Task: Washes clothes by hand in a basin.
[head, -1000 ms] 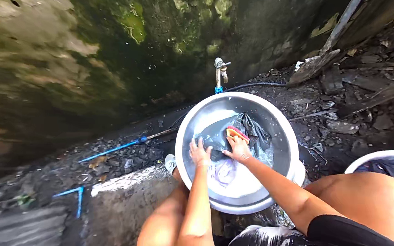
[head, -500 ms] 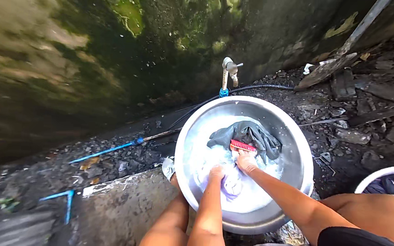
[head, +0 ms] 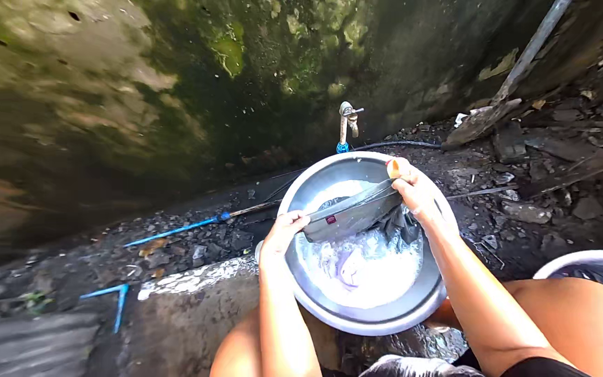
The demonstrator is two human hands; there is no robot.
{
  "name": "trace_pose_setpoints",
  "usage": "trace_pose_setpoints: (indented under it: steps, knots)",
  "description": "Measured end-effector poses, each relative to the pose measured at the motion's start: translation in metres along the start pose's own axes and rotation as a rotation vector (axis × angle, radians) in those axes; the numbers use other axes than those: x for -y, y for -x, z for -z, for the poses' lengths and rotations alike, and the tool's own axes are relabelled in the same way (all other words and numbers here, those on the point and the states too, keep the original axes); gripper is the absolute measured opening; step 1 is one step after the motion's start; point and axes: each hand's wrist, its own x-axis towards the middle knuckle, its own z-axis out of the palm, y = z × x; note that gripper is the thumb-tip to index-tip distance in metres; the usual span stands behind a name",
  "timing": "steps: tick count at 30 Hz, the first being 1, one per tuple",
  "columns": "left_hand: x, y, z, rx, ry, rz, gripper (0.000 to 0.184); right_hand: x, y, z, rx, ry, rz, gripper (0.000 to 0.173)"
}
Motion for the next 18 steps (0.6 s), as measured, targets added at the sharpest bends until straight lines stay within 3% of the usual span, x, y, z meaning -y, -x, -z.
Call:
trace_pose_setpoints:
  steps: [2, 5, 7, 9, 12, 15, 18]
  knots:
    - [0.019, -0.012, -0.002, -0.112, 0.018, 0.115, 0.018, -0.01, -0.02, -0.013, 0.09, 0.077, -0.112, 0.03]
    - [0.081, -0.039, -0.016, -0.377, -0.226, 0.373, 0.039, -0.019, -0.044, -0.038, 0.2, 0.365, -0.137, 0.058]
    - [0.116, -0.046, -0.032, -0.471, -0.32, 0.505, 0.051, -0.005, -0.037, -0.061, 0.161, 0.529, -0.076, 0.055]
    - [0.145, -0.048, -0.052, -0.494, -0.403, 0.592, 0.057, -0.006, -0.025, -0.093, 0.206, 0.613, -0.048, 0.045]
    - [0.16, -0.051, -0.082, -0.494, -0.649, 0.712, 0.052, -0.056, -0.017, -0.132, 0.415, 0.791, -0.056, 0.055]
    - [0.176, -0.048, -0.096, -0.535, -0.905, 0.693, 0.049, -0.117, -0.003, -0.137, 0.448, 0.838, -0.11, 0.067]
    - [0.188, -0.043, -0.1, -0.45, -0.981, 0.686, 0.049, -0.148, 0.006, -0.131, 0.426, 0.752, -0.114, 0.07]
